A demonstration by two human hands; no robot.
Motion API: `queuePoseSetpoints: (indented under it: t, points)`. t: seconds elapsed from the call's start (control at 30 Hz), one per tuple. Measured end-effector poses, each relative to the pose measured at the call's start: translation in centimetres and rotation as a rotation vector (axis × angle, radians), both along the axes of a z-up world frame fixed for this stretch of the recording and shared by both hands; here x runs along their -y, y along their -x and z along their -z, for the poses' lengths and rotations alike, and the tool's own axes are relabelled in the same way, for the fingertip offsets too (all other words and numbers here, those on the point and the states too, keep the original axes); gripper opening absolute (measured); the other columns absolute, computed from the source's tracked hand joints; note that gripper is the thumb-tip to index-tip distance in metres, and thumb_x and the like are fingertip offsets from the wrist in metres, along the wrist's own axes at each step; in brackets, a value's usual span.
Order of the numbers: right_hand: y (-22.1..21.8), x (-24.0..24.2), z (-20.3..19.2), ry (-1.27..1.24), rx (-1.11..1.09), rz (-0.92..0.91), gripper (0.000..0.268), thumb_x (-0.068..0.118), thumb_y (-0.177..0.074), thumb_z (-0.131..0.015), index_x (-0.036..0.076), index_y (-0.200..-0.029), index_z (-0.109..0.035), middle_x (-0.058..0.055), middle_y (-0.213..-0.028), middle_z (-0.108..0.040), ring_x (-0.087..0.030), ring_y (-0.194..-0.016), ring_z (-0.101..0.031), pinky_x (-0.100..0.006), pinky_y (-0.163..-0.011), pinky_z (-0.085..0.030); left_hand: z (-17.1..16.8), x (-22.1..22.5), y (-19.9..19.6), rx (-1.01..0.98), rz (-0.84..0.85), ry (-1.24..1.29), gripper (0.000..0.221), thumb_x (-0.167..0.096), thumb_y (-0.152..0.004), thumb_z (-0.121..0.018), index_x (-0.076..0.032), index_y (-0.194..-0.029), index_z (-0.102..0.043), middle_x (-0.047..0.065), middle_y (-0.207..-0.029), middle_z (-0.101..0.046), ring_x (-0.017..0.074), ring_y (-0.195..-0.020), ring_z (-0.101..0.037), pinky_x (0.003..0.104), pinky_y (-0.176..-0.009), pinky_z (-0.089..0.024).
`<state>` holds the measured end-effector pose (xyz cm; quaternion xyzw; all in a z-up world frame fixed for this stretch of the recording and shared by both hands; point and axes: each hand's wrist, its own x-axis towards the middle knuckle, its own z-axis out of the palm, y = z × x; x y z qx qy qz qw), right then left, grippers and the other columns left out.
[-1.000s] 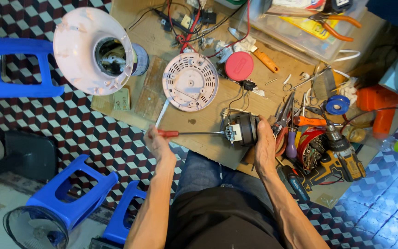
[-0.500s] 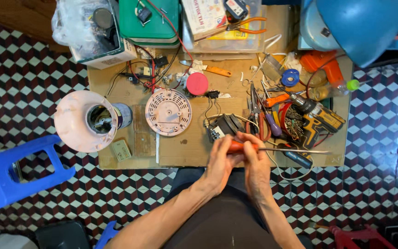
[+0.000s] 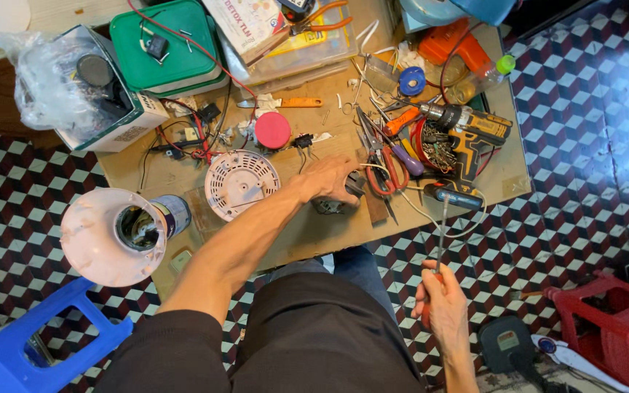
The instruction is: The person uses a screwdriver to adjust components inside a small electrical motor. They then apply liquid from a bottle to the motor's interior and continue to manipulate the motor with their hands and the screwdriver.
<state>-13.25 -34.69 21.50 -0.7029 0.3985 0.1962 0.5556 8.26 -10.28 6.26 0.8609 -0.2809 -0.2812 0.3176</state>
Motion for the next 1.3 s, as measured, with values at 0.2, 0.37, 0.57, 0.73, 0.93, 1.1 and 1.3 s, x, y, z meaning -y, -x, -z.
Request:
queuePoseSetpoints:
  t: [0.2,0.37,0.57,0.73,0.93,1.1,1.3]
  points:
    - [0.2,-2.6,0.2,-0.056,-0.039,-0.030,0.042,0.025,-0.095,-0.063,0.007,-0.133,-0.066,-0.006,-0.067,-0.056,-0.012,-0.047,-0.053,-0.029,-0.043,-0.048,-0.2,-0.6,4.3,0.068,-0.561,0.099,0.083,-0.050,-0.068,-0.080,-0.004,-0.134,-0.061,0.020,-0.129,-0.064,0.0388,-0.117,-0.061,0.046,-0.101,-0.049]
    - [-1.5,-2.9,-0.9,0.136,-0.075,-0.278,0.043,0.030,-0.095,-0.063,0.015,-0.136,-0.065,-0.002,-0.064,-0.054,-0.010,-0.049,-0.053,-0.029,-0.047,-0.049,-0.5,2.2,6.0,0.069,-0.992,0.122,0.087,-0.049,-0.066,-0.083,0.001,-0.133,-0.060,0.023,-0.131,-0.062,0.0395,-0.120,-0.059,0.046,-0.103,-0.047]
    - [-2.0,-1.4,-0.6,0.216,-0.006,-0.344,0.037,0.026,-0.095,-0.064,0.008,-0.129,-0.063,-0.001,-0.064,-0.056,-0.010,-0.051,-0.050,-0.029,-0.047,-0.044,-3.2,2.9,5.9,-0.110,-1.187,0.168,0.087,-0.055,-0.068,-0.085,0.000,-0.131,-0.063,0.025,-0.130,-0.063,0.0360,-0.120,-0.061,0.044,-0.103,-0.048]
    - [-1.9,-0.7,1.0,0.053,0.145,-0.091,0.031,0.019,-0.097,-0.063,0.004,-0.125,-0.063,-0.002,-0.072,-0.059,-0.008,-0.055,-0.054,-0.026,-0.049,-0.046,-9.2,2.6,4.0,-0.271,-1.225,0.544,0.085,-0.055,-0.068,-0.082,-0.001,-0.131,-0.063,0.015,-0.114,-0.075,0.0222,-0.101,-0.074,0.034,-0.088,-0.058]
    - [-2.6,0.9,2.0,0.081,0.272,-0.045,0.036,0.019,-0.098,-0.063,0.002,-0.130,-0.062,-0.001,-0.080,-0.062,-0.007,-0.060,-0.056,-0.025,-0.055,-0.053,-13.6,5.7,1.2,-0.249,-1.108,0.731,0.077,-0.054,-0.073,-0.082,-0.002,-0.128,-0.066,0.010,-0.109,-0.076,0.0145,-0.095,-0.071,0.029,-0.085,-0.057]
    - [-1.9,1.9,0.9,0.204,0.089,-0.145,0.042,0.024,-0.096,-0.066,0.011,-0.136,-0.065,-0.005,-0.076,-0.064,-0.010,-0.061,-0.059,-0.028,-0.057,-0.056,-8.9,4.5,0.0,-0.296,-1.306,0.444,0.073,-0.058,-0.068,-0.080,-0.004,-0.117,-0.073,0.011,-0.103,-0.078,0.0192,-0.090,-0.072,0.033,-0.081,-0.055]
    - [-2.3,0.1,0.2,0.080,-0.039,-0.289,0.043,0.027,-0.092,-0.065,0.014,-0.134,-0.061,-0.005,-0.079,-0.069,-0.012,-0.058,-0.056,-0.030,-0.052,-0.050,-2.4,0.3,3.6,-0.401,-1.526,0.343,0.078,-0.062,-0.072,-0.079,-0.004,-0.122,-0.065,0.013,-0.111,-0.072,0.0238,-0.102,-0.069,0.037,-0.088,-0.053]
